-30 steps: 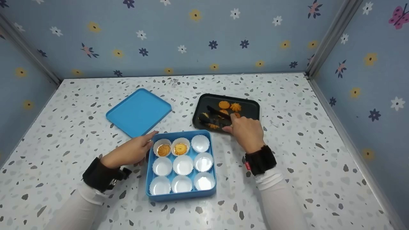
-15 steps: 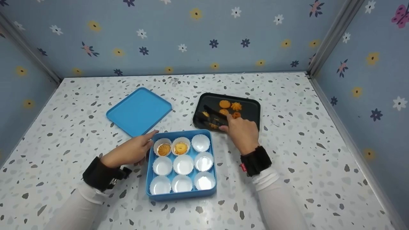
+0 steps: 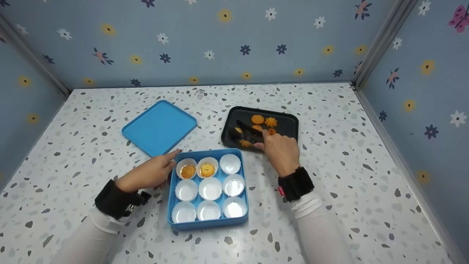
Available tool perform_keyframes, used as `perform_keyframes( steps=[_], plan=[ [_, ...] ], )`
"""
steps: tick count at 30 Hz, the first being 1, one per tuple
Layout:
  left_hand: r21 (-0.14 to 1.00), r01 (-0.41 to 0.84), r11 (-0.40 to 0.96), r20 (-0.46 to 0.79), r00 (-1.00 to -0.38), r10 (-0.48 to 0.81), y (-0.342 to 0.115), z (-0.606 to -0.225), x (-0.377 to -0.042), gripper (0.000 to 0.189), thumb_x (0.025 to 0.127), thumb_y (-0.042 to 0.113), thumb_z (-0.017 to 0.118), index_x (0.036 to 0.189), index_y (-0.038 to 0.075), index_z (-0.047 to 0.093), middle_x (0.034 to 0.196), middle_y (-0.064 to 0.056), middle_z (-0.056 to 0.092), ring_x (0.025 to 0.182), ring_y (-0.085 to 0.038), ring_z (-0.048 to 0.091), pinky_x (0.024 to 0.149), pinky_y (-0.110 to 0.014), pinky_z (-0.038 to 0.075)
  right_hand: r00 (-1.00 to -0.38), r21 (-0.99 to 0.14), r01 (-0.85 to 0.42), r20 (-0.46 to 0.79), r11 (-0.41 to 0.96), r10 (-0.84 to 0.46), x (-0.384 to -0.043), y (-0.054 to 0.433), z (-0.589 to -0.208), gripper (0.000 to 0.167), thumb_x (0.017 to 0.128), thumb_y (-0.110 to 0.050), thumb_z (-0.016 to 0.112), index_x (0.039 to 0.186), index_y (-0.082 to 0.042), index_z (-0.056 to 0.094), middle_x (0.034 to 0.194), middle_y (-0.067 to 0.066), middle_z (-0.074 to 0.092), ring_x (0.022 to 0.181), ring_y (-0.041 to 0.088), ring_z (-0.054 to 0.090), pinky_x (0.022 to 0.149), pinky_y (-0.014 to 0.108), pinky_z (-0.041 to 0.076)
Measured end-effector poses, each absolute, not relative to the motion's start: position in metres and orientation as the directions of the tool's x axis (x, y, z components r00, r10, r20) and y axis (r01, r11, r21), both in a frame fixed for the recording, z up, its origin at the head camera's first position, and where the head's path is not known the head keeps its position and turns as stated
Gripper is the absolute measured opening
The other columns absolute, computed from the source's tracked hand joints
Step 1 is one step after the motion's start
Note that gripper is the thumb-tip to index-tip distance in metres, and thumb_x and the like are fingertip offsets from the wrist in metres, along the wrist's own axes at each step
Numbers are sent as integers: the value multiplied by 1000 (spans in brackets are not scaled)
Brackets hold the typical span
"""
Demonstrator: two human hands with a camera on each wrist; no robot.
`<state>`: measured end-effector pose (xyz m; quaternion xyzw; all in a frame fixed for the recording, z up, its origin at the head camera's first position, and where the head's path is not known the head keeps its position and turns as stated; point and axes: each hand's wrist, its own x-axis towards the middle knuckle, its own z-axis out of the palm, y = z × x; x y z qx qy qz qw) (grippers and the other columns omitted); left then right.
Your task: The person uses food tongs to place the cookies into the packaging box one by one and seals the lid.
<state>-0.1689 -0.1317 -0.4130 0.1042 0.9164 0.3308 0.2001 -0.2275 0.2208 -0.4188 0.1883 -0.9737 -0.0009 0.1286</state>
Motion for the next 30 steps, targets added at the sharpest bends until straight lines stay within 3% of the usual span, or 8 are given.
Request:
perform_keyframes(
  steps=[3,8,16,30],
  plan=[
    [647,62,760,-297,-897,326,-132,-413,-169,54,108,16,36,157,2,19,85,-9,60,48,-16,54,44,-31,49,-893,53,-371,254,927,-372,-228,222,-418,52,94,-48,63,125,-7,65,52,7,43,40,22,39,34,38,36],
    [645,74,760,-286,-900,330,-132,-414,-169,54,108,16,37,157,1,20,99,-15,63,49,-16,54,46,-32,50,-886,39,-382,271,923,-377,-228,224,-417,52,93,-48,65,123,-6,66,54,9,48,40,22,40,34,39,35],
    [650,76,756,-285,-898,335,-132,-414,-169,54,108,16,36,157,1,19,71,-7,59,46,-15,51,44,-32,48,-872,49,-396,292,917,-393,-225,225,-413,53,93,-47,65,126,-7,67,57,15,54,38,23,40,33,39,35],
    [652,40,758,-315,-894,318,-132,-415,-170,55,108,19,35,158,4,18,69,-8,61,47,-16,52,40,-29,46,-878,7,-379,311,925,-362,-205,222,-379,57,95,-49,60,134,-7,63,51,4,40,41,20,36,38,31,24]
  ],
)
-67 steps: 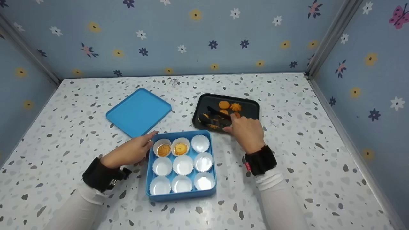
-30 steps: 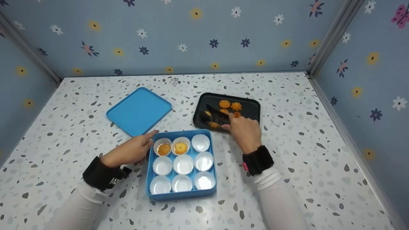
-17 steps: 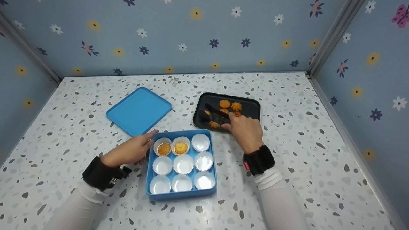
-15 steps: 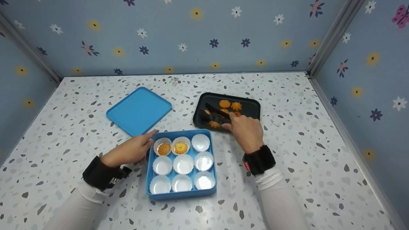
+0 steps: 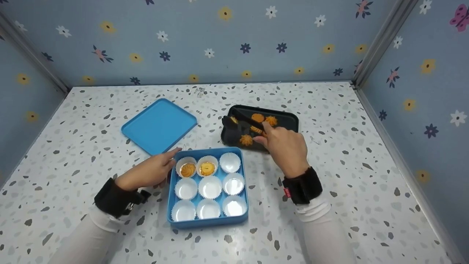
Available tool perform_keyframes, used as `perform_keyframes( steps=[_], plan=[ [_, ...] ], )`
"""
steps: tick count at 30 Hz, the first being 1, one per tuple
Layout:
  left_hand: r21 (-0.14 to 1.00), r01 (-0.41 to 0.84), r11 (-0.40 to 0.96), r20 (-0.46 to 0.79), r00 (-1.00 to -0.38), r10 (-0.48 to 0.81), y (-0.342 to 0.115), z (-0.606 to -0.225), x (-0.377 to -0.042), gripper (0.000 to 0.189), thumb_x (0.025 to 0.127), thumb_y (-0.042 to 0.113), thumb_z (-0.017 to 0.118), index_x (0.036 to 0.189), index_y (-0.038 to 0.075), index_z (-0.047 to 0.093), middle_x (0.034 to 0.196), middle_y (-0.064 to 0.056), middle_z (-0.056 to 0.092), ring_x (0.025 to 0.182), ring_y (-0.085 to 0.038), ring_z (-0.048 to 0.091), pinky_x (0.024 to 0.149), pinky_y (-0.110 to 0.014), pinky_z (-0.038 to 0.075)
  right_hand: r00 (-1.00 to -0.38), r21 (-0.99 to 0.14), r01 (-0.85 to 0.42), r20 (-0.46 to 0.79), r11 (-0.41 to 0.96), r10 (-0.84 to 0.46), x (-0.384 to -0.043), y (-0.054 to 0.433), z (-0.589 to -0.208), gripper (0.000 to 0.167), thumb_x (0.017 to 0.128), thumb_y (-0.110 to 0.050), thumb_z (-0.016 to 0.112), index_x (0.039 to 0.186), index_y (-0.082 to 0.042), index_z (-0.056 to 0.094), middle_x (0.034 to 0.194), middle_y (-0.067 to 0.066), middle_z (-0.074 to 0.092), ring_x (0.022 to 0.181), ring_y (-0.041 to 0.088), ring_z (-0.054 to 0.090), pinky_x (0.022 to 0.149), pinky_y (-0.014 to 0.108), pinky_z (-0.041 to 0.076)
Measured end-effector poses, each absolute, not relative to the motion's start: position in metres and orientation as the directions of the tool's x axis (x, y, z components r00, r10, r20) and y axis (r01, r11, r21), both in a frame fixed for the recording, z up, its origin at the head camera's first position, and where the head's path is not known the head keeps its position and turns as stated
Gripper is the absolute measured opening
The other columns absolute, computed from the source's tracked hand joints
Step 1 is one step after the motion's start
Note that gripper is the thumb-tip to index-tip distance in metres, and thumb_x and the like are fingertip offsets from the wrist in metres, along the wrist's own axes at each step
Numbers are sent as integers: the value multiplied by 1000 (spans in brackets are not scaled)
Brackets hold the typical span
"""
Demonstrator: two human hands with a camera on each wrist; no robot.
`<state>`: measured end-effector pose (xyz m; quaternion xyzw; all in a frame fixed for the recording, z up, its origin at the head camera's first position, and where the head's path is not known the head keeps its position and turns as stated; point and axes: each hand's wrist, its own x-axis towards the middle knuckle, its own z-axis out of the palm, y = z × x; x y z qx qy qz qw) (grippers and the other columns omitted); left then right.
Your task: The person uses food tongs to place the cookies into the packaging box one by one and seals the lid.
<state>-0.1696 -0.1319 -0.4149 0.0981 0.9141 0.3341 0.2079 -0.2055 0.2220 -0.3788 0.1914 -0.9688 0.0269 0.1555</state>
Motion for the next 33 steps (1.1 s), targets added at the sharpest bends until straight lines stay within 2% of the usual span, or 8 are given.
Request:
perform_keyframes(
  steps=[6,10,13,20,26,33],
  plan=[
    [647,38,762,-315,-896,312,-133,-415,-169,55,108,19,35,158,5,18,73,-8,61,49,-17,54,41,-31,48,-830,35,-428,381,903,-408,-189,216,-370,54,93,-45,64,135,-11,63,53,2,38,41,18,32,37,31,24],
    [644,40,764,-314,-897,312,-132,-414,-169,55,108,19,35,158,4,18,80,-8,61,49,-17,54,43,-32,49,-793,47,-470,415,881,-445,-176,212,-368,52,92,-43,67,135,-14,63,57,5,46,41,16,29,36,31,26],
    [651,44,758,-315,-892,323,-131,-414,-169,55,108,18,34,158,2,17,76,-8,62,48,-16,54,42,-30,47,-776,50,-497,421,866,-470,-165,210,-368,50,91,-43,69,133,-15,65,61,6,51,41,15,29,35,31,27],
    [652,48,757,-312,-893,325,-131,-413,-168,54,108,17,34,158,2,17,74,-8,60,48,-16,54,40,-28,46,-725,113,-562,410,819,-554,-140,214,-377,51,88,-44,72,129,-14,65,60,1,48,41,10,24,34,26,23],
    [651,37,758,-323,-891,321,-131,-413,-168,55,108,18,34,158,4,16,73,-8,61,49,-17,55,41,-29,47,-730,171,-545,385,821,-565,-124,226,-383,54,86,-44,74,130,-15,64,69,8,61,40,10,28,35,25,21],
    [653,46,756,-316,-891,327,-131,-414,-169,55,108,19,34,158,3,16,73,-8,61,50,-17,55,43,-31,48,-720,228,-531,386,816,-577,-121,233,-383,54,84,-40,77,128,-12,65,74,13,64,41,13,34,34,25,21]
  ],
)
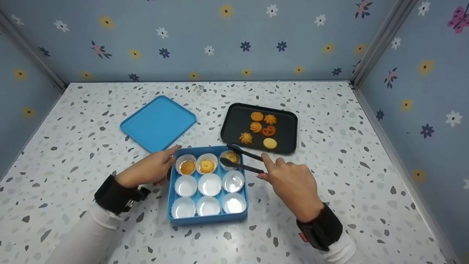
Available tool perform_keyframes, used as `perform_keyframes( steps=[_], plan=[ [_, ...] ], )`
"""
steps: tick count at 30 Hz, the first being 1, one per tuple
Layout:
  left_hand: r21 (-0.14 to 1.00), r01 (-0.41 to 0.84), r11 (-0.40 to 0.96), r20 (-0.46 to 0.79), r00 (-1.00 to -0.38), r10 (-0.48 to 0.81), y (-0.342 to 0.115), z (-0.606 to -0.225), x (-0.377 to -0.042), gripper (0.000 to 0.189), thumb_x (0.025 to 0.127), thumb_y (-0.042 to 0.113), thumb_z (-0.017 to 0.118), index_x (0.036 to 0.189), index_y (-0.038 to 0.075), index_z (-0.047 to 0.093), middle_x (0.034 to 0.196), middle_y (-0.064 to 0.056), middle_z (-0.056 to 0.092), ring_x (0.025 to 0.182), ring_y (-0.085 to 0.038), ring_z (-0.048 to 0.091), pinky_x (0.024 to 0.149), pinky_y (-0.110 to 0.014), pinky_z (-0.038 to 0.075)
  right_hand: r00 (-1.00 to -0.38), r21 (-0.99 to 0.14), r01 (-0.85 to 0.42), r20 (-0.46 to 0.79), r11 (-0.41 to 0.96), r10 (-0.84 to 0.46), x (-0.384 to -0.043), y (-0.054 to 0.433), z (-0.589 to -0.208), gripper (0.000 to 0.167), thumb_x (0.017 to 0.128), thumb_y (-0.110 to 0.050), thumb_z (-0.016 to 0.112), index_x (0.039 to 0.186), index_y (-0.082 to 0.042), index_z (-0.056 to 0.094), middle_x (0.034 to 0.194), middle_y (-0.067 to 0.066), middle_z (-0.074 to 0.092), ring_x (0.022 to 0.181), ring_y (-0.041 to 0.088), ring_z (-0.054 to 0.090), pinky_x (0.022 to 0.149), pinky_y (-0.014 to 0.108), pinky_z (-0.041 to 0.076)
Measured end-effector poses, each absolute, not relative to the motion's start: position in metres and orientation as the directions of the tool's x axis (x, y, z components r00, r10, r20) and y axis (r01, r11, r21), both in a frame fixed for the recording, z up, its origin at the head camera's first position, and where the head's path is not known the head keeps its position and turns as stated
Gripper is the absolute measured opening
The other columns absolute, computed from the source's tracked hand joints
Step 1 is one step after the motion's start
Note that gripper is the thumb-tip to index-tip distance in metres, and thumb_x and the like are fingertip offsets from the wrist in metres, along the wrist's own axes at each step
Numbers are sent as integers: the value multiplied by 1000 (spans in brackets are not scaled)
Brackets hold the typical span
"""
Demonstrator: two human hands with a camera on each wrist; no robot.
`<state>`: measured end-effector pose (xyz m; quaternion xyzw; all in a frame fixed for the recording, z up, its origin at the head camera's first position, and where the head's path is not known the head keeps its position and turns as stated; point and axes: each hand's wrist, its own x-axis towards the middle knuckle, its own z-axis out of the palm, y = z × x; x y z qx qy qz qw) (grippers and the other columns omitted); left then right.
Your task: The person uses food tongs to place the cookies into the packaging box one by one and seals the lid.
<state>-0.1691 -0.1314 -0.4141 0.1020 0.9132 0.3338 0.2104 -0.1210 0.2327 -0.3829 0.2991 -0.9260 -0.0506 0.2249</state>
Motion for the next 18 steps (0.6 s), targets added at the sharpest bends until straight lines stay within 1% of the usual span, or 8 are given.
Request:
perform_keyframes(
  steps=[7,14,18],
  plan=[
    [659,18,752,-331,-891,311,-131,-414,-169,55,108,18,34,158,5,16,75,-9,61,50,-18,54,41,-29,47,-737,256,-525,339,811,-584,-124,227,-384,55,85,-43,76,128,-11,63,68,11,59,41,14,31,35,25,19],
    [640,77,764,-292,-896,335,-130,-412,-169,53,108,16,34,156,-2,20,80,-9,59,51,-17,56,45,-31,50,-756,243,-524,309,817,-577,-127,220,-383,54,84,-42,78,124,-11,60,63,9,53,40,14,27,35,25,20],
    [642,66,764,-301,-895,330,-130,-413,-169,54,108,17,34,157,0,19,80,-9,59,52,-18,56,45,-31,49,-768,246,-520,283,818,-574,-127,218,-382,57,85,-44,77,127,-10,60,62,8,52,40,14,28,35,25,20]
  ],
)
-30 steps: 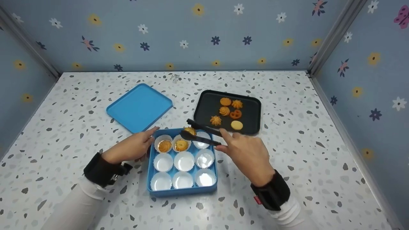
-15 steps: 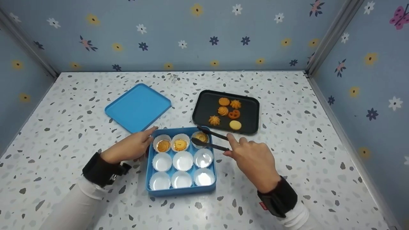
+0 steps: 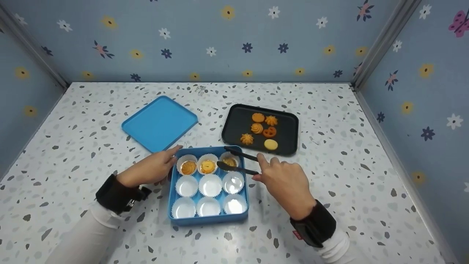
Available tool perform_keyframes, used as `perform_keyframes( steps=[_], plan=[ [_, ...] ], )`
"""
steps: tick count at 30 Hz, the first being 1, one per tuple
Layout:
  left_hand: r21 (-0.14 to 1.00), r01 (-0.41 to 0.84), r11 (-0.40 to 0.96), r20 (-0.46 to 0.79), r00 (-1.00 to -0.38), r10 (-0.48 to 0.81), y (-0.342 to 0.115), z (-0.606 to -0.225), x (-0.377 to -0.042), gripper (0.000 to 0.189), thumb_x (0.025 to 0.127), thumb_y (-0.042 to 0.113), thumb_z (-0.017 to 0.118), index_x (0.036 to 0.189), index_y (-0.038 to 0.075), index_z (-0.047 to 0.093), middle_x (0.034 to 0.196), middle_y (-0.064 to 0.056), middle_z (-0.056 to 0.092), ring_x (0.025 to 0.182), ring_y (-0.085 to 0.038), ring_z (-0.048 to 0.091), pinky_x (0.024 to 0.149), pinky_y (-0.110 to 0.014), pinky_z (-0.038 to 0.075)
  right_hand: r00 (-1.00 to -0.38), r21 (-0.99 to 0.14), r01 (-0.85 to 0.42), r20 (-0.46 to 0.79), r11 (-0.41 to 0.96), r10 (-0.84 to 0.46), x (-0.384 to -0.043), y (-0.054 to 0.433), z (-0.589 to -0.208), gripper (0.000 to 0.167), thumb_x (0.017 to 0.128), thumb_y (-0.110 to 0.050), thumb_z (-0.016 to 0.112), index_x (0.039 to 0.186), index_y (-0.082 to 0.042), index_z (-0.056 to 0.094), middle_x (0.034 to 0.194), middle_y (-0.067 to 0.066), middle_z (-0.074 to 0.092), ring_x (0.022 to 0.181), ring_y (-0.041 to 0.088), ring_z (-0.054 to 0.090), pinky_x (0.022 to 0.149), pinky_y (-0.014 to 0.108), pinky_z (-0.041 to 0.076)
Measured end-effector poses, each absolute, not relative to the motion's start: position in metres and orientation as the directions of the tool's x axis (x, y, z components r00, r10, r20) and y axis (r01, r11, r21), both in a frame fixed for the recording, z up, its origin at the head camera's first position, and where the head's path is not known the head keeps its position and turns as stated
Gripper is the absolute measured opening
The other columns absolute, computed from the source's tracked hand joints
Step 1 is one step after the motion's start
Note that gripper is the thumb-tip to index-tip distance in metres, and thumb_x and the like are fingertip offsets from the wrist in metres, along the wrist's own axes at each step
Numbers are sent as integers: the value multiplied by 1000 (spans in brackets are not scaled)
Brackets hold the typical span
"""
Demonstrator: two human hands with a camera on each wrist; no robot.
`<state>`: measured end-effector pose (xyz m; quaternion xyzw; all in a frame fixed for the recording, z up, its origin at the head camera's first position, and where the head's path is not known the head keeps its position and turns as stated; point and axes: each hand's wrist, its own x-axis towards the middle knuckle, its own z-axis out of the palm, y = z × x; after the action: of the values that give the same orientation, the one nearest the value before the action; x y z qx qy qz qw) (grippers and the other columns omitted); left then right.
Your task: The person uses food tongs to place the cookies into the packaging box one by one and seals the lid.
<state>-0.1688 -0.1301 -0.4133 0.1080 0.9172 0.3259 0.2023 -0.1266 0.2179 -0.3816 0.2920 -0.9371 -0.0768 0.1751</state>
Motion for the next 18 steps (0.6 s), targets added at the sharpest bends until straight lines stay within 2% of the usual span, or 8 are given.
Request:
perform_keyframes(
  steps=[5,9,13,15,18],
  plan=[
    [649,57,758,-302,-896,326,-130,-414,-170,54,108,17,35,157,0,18,83,-10,60,52,-18,56,45,-31,50,-772,240,-516,287,823,-567,-125,222,-368,61,84,-43,77,134,-12,59,62,6,47,42,13,28,37,25,21],
    [657,37,753,-311,-896,315,-131,-413,-170,54,108,17,34,158,2,18,81,-9,61,51,-17,55,44,-30,49,-744,207,-510,382,835,-549,-126,231,-346,60,87,-44,73,137,-13,60,65,7,53,42,10,25,36,25,20],
    [658,13,753,-330,-893,304,-131,-413,-170,55,108,18,34,158,5,16,75,-9,61,50,-18,55,42,-30,48,-734,155,-453,494,878,-465,-132,241,-326,59,93,-50,63,137,-12,60,74,13,64,39,10,23,34,27,19],
    [659,11,752,-333,-893,304,-131,-413,-169,55,108,18,34,159,5,16,73,-9,61,50,-18,55,42,-30,47,-735,131,-411,538,902,-413,-137,245,-320,59,94,-52,59,138,-12,59,72,15,63,38,12,23,34,29,18],
    [665,12,746,-330,-892,309,-131,-414,-168,55,108,19,34,159,5,15,72,-9,61,50,-18,54,41,-30,47,-743,91,-361,574,928,-345,-147,250,-317,59,93,-52,60,137,-13,58,65,15,58,38,15,23,34,31,18]
  ],
)
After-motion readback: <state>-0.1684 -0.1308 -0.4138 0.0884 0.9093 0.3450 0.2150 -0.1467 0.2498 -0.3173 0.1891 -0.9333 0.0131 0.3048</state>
